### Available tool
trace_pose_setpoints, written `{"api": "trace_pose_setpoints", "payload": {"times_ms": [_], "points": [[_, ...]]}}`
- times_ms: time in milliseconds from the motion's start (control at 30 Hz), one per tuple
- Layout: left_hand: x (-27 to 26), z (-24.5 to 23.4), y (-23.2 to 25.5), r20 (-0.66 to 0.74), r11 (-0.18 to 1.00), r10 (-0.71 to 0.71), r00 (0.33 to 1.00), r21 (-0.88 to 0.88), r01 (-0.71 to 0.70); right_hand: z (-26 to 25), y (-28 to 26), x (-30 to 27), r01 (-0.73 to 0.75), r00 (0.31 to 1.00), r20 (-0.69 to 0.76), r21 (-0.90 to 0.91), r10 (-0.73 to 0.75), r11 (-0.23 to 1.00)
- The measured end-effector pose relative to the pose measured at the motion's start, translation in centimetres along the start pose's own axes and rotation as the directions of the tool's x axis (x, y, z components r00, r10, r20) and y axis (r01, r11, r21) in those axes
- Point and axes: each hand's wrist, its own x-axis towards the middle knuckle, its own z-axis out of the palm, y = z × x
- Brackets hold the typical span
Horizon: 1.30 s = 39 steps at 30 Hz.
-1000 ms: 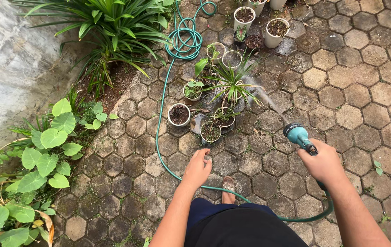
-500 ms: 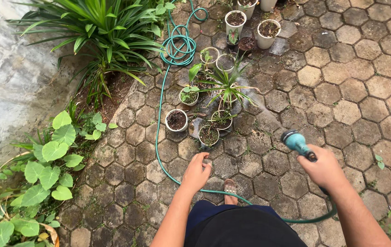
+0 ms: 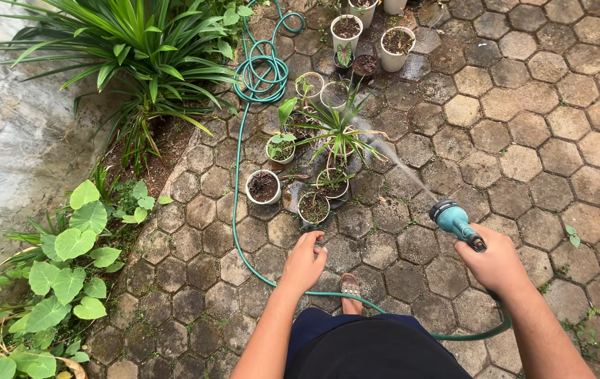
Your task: The person waters various potted plants and plants in a garden bed using a garden hose with a spray nozzle.
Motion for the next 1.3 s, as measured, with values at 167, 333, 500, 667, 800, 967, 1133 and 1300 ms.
{"api": "trace_pose_setpoints", "payload": {"times_ms": [167, 333, 500, 667, 800, 967, 1133, 1300], "points": [[-0.3, 0.0, -0.4, -0.012, 0.999, 0.025, 1.000, -0.021, -0.025, -0.7, 0.6, -0.1, -0.045, 0.993, -0.108, 0.014, 0.047, 0.999], [-0.1, 0.0, -1.3, -0.028, 0.997, 0.055, 0.998, -0.056, -0.057, -1.7, 0.2, -0.2, -0.069, 0.974, -0.207, 0.102, 0.089, 0.992], [-0.3, -0.2, -0.8, -0.019, 0.999, -0.017, 1.000, -0.045, 0.016, -1.8, -0.4, -0.3, 0.005, 0.976, -0.219, 0.030, 0.001, 1.000], [-0.5, -0.4, -0.4, 0.001, 1.000, 0.000, 1.000, -0.030, 0.000, -2.3, 0.7, 0.0, -0.084, 0.974, -0.206, 0.071, 0.097, 0.994], [-0.6, -0.6, -0.6, -0.017, 0.999, -0.019, 1.000, -0.041, 0.019, -4.2, 2.3, 0.1, 0.054, 0.934, -0.357, 0.097, -0.016, 0.994], [-0.4, -0.4, -0.8, -0.021, 0.999, 0.012, 1.000, -0.048, -0.013, -7.2, 3.5, -0.4, 0.077, 0.862, -0.507, 0.130, 0.000, 0.989], [-0.4, -0.1, -0.2, -0.014, 0.998, 0.030, 0.999, -0.056, -0.031, -7.9, 4.3, -0.7, 0.176, 0.783, -0.617, 0.108, -0.073, 0.979], [-0.6, 0.3, -0.5, 0.010, 1.000, -0.009, 1.000, -0.010, 0.009, -7.1, 4.4, -0.8, 0.137, 0.776, -0.628, 0.063, -0.068, 0.989]]}}
